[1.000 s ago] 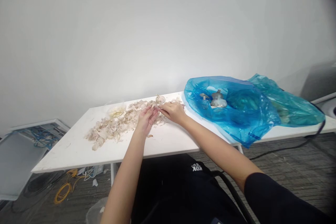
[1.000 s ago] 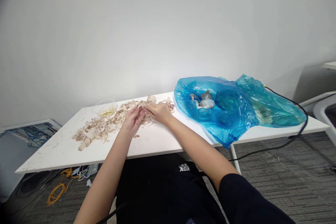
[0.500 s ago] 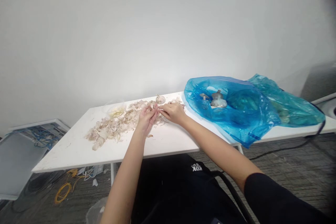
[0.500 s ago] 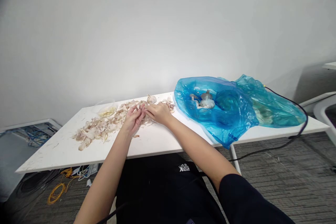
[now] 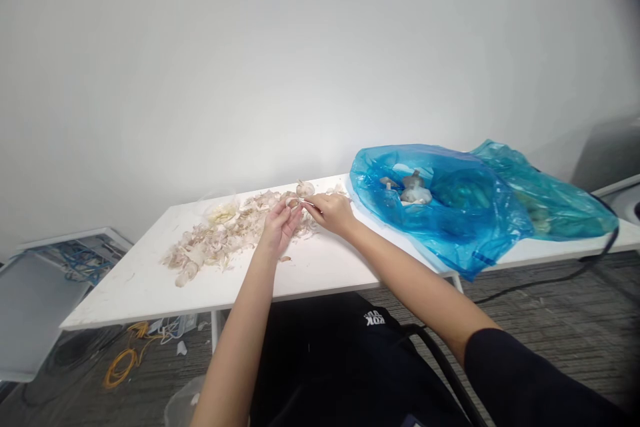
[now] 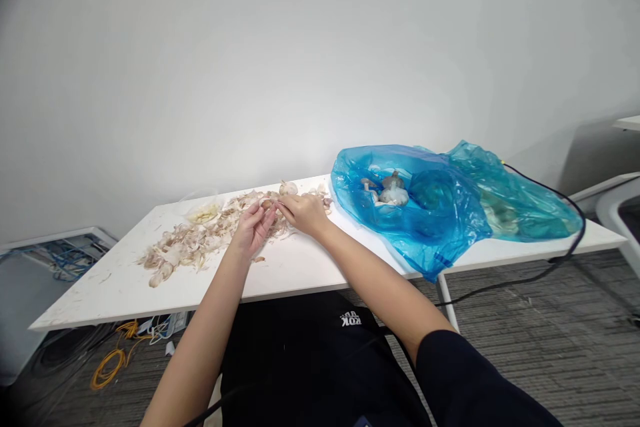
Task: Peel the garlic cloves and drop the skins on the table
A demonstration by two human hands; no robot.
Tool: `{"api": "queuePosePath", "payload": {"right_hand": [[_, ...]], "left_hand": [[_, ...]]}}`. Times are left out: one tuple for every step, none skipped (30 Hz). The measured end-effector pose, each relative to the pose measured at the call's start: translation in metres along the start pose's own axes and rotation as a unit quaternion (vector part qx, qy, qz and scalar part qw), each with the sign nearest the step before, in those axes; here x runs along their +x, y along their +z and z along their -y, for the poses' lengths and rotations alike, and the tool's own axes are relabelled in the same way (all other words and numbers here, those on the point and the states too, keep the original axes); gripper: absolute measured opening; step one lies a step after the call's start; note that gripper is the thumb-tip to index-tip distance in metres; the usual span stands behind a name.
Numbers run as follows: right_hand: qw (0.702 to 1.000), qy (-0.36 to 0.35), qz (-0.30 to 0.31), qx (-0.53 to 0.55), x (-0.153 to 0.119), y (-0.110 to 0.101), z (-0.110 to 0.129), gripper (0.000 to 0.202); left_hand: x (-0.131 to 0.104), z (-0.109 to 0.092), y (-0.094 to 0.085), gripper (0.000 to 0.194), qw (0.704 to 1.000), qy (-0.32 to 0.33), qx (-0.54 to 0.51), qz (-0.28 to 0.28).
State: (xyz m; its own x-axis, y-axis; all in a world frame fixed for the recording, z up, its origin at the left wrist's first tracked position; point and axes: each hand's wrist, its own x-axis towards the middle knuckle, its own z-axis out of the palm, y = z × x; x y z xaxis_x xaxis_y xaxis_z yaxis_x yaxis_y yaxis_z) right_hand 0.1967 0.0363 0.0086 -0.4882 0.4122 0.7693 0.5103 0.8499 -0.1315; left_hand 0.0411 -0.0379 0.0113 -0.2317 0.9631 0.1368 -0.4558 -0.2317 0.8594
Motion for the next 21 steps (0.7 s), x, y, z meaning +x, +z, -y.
{"api": "queuePosePath", "payload": {"right_hand": [[1.000,-0.001,0.000,0.002,0.0000,0.0004,0.0000,0.034],[1.000,-0.003,-0.001,0.004,0.0000,0.0009,-0.0001,0.034],[1.000,-0.004,-0.002,0.005,0.0000,0.0013,-0.0001,0.034],[1.000,-0.005,-0.003,0.006,0.0001,0.0017,-0.0001,0.034],[1.000,-0.007,-0.003,0.007,0.0002,0.0019,-0.0001,0.033],[1.000,-0.009,-0.002,0.007,0.0004,0.0019,-0.0002,0.033],[1.000,-0.010,-0.001,0.005,0.0006,0.0018,-0.0003,0.033],[1.000,-0.010,0.001,0.003,0.0008,0.0015,-0.0004,0.033],[1.000,-0.009,0.001,0.000,0.0009,0.0010,-0.0006,0.033],[1.000,-0.007,0.000,-0.001,0.0010,0.0006,-0.0008,0.033],[1.000,-0.006,-0.004,0.000,0.0011,0.0002,-0.0010,0.033],[1.000,-0.006,-0.010,0.003,0.0011,-0.0001,-0.0012,0.033],[1.000,-0.008,-0.017,0.007,0.0010,-0.0003,-0.0014,0.033],[1.000,-0.010,-0.024,0.013,0.0008,-0.0002,-0.0016,0.033],[0.999,-0.014,-0.030,0.018,0.0007,0.0000,-0.0016,0.032],[0.999,-0.018,-0.037,0.022,0.0005,0.0004,-0.0016,0.032],[0.998,-0.023,-0.043,0.025,0.0004,0.0008,-0.0015,0.031],[0.998,-0.027,-0.048,0.027,0.0003,0.0012,-0.0013,0.031],[0.998,-0.029,-0.051,0.028,0.0002,0.0015,-0.0010,0.031],[0.998,-0.031,-0.052,0.028,0.0002,0.0016,-0.0008,0.031],[0.998,-0.030,-0.053,0.027,0.0001,0.0016,-0.0006,0.031]], "left_hand": [[-0.0001,-0.0002,0.0001,0.025,1.000,-0.001,0.001,0.000],[-0.0002,-0.0003,0.0002,0.026,1.000,-0.002,0.003,0.002],[-0.0004,-0.0005,0.0003,0.027,1.000,-0.004,0.004,0.005],[-0.0005,-0.0006,0.0003,0.029,1.000,-0.006,0.005,0.007],[-0.0006,-0.0007,0.0004,0.029,1.000,-0.008,0.005,0.009],[-0.0008,-0.0008,0.0005,0.030,1.000,-0.009,0.004,0.010],[-0.0010,-0.0010,0.0008,0.031,1.000,-0.010,0.002,0.011],[-0.0013,-0.0012,0.0012,0.032,1.000,-0.011,0.000,0.013],[-0.0015,-0.0014,0.0016,0.033,1.000,-0.012,-0.003,0.015],[-0.0018,-0.0017,0.0020,0.033,1.000,-0.014,-0.005,0.017],[-0.0021,-0.0020,0.0024,0.034,1.000,-0.017,-0.007,0.018],[-0.0023,-0.0024,0.0026,0.034,1.000,-0.019,-0.009,0.019],[-0.0025,-0.0026,0.0027,0.035,1.000,-0.020,-0.010,0.020],[-0.0026,-0.0028,0.0026,0.035,1.000,-0.020,-0.010,0.020],[-0.0027,-0.0029,0.0025,0.036,1.000,-0.019,-0.010,0.021],[-0.0026,-0.0029,0.0023,0.037,1.000,-0.019,-0.010,0.022],[-0.0025,-0.0028,0.0021,0.038,1.000,-0.018,-0.010,0.024],[-0.0024,-0.0026,0.0020,0.039,0.999,-0.017,-0.010,0.026],[-0.0023,-0.0023,0.0019,0.039,0.999,-0.016,-0.010,0.026],[-0.0022,-0.0020,0.0020,0.038,1.000,-0.014,-0.009,0.026],[-0.0021,-0.0016,0.0022,0.038,1.000,-0.013,-0.008,0.025]]}}
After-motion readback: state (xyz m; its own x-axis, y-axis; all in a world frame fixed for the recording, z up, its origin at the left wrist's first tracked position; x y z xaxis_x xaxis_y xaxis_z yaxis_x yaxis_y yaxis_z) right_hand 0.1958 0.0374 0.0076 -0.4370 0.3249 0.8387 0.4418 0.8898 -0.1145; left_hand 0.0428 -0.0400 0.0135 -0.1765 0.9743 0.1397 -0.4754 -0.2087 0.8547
